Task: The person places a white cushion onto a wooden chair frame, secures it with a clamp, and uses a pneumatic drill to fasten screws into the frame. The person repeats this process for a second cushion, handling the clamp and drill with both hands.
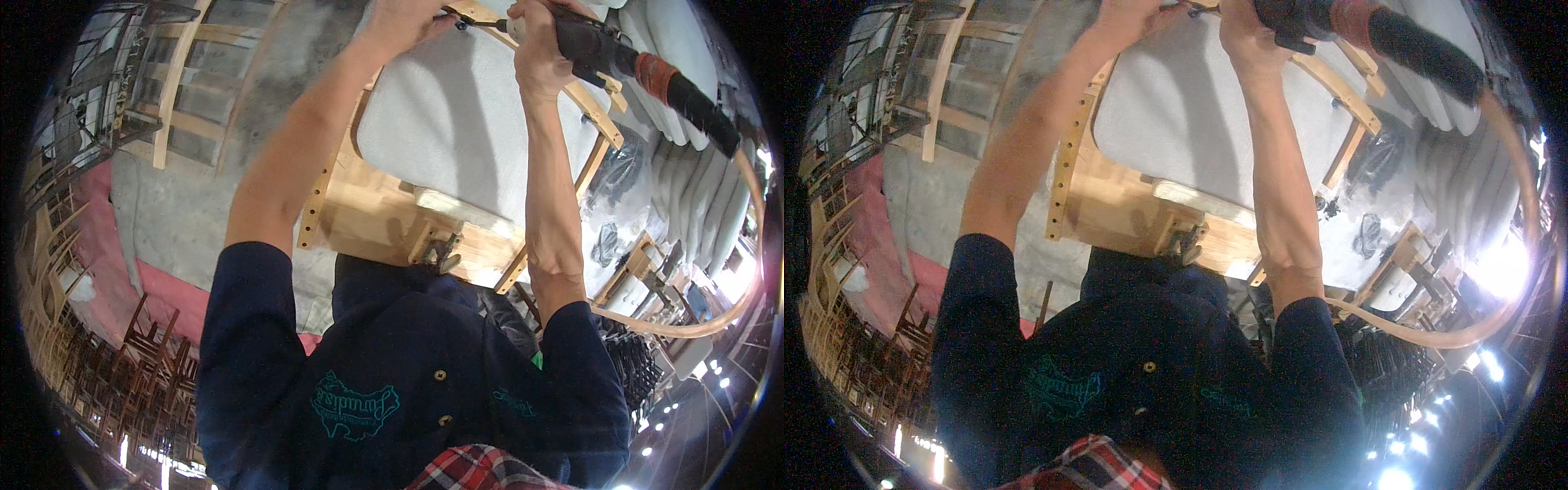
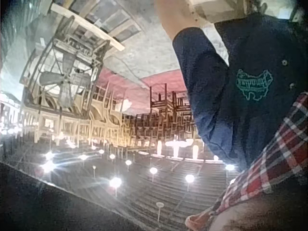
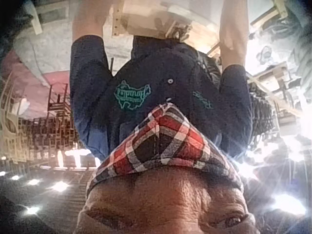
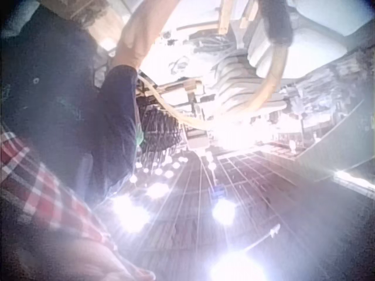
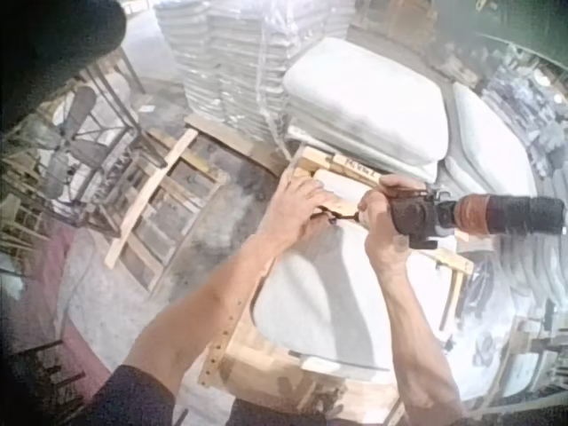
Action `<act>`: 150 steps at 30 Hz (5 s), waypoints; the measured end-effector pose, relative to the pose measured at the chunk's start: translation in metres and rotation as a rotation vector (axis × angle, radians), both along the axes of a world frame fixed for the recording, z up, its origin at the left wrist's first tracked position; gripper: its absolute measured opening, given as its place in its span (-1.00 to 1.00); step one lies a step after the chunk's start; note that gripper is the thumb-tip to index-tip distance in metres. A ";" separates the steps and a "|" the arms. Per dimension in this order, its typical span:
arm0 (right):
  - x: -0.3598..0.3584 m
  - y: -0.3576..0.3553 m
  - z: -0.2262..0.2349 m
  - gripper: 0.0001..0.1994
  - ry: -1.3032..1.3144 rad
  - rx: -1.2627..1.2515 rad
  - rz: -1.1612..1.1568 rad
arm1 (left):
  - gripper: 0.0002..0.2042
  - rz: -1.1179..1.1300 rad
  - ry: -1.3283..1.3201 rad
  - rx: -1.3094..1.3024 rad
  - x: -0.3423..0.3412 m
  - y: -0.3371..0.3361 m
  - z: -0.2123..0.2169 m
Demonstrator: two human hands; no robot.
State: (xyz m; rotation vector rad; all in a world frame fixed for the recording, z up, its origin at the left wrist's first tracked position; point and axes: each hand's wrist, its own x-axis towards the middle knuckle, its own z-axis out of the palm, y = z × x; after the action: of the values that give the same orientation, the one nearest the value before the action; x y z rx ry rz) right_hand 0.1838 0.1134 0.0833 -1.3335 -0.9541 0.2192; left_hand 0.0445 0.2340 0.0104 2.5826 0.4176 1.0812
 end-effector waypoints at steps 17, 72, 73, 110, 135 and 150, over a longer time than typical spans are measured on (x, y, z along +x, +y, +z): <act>0.005 0.011 -0.010 -0.75 -0.011 0.039 0.130 | -0.56 -0.186 -0.062 0.043 0.014 0.032 -0.032; -0.010 0.006 -0.002 -0.74 -0.013 0.005 0.099 | -0.61 -0.092 0.091 0.079 0.015 0.031 -0.035; -0.010 0.007 -0.002 -0.74 -0.006 0.006 0.109 | -0.62 -0.096 0.092 0.068 0.014 0.032 -0.035; 0.002 0.014 -0.022 -0.76 0.047 0.021 0.152 | -0.50 -0.132 0.073 0.010 0.016 0.031 -0.033; -0.006 0.021 -0.015 -0.79 0.040 0.009 0.086 | -0.50 -0.124 0.117 -0.004 0.018 0.032 -0.035; -0.008 0.021 -0.014 -0.78 -0.005 0.031 0.113 | -0.62 -0.101 0.040 -0.013 0.025 0.035 -0.049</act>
State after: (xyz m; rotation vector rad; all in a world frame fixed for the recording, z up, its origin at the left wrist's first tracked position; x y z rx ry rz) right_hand 0.1763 0.1347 0.0690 -1.2529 -1.0345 0.2866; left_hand 0.0690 0.2685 -0.0385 2.5879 0.2987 0.9906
